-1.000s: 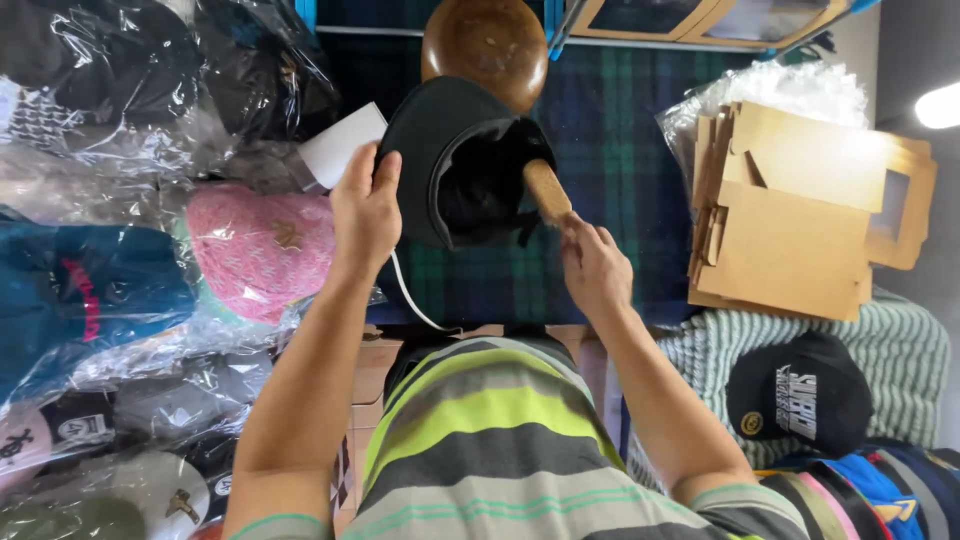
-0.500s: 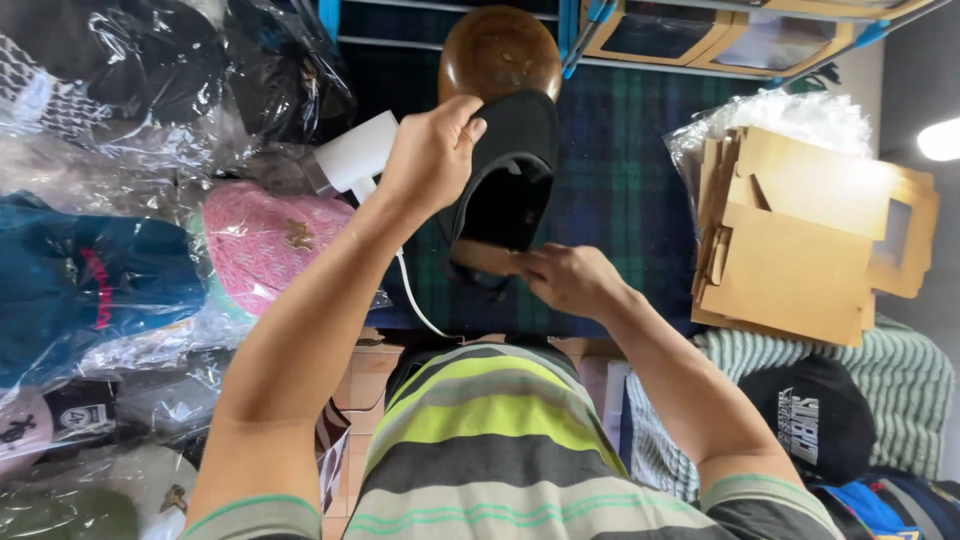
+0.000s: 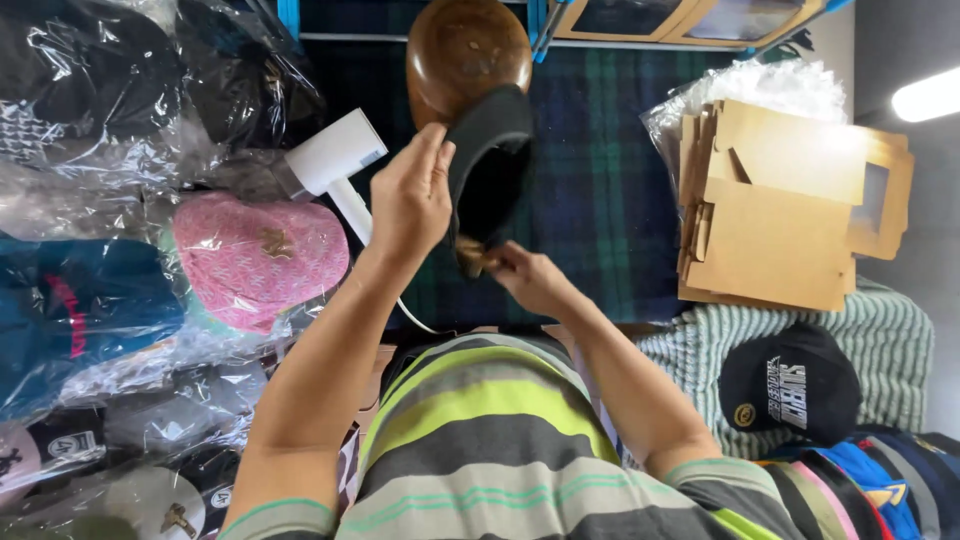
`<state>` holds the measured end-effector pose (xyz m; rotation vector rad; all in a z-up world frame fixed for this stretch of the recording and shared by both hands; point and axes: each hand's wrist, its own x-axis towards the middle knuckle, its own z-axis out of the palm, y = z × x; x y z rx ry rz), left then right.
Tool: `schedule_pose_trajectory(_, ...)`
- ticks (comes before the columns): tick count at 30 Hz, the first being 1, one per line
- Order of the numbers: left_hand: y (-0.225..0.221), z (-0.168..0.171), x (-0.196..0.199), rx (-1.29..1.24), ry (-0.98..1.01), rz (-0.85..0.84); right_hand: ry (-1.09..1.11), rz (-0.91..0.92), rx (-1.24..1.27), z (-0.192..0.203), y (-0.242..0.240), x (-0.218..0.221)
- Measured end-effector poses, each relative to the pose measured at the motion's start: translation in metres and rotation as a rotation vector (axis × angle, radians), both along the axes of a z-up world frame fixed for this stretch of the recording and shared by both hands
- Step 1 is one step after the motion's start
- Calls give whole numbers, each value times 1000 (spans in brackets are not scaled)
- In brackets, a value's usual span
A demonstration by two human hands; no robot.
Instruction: Brushing a black baseball cap with a wooden brush to remove lint or dust in a warehouse setting.
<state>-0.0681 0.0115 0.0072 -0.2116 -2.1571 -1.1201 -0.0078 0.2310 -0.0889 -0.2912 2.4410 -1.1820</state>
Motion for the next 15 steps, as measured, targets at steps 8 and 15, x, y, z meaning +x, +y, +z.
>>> schedule_pose_trajectory(8,-17,-9,10,6,-67,15,482,28,71,-46,33,0)
schedule_pose_trajectory(15,-48,-20,13,32,-164,165,-138,-364,-414,36,97,-8)
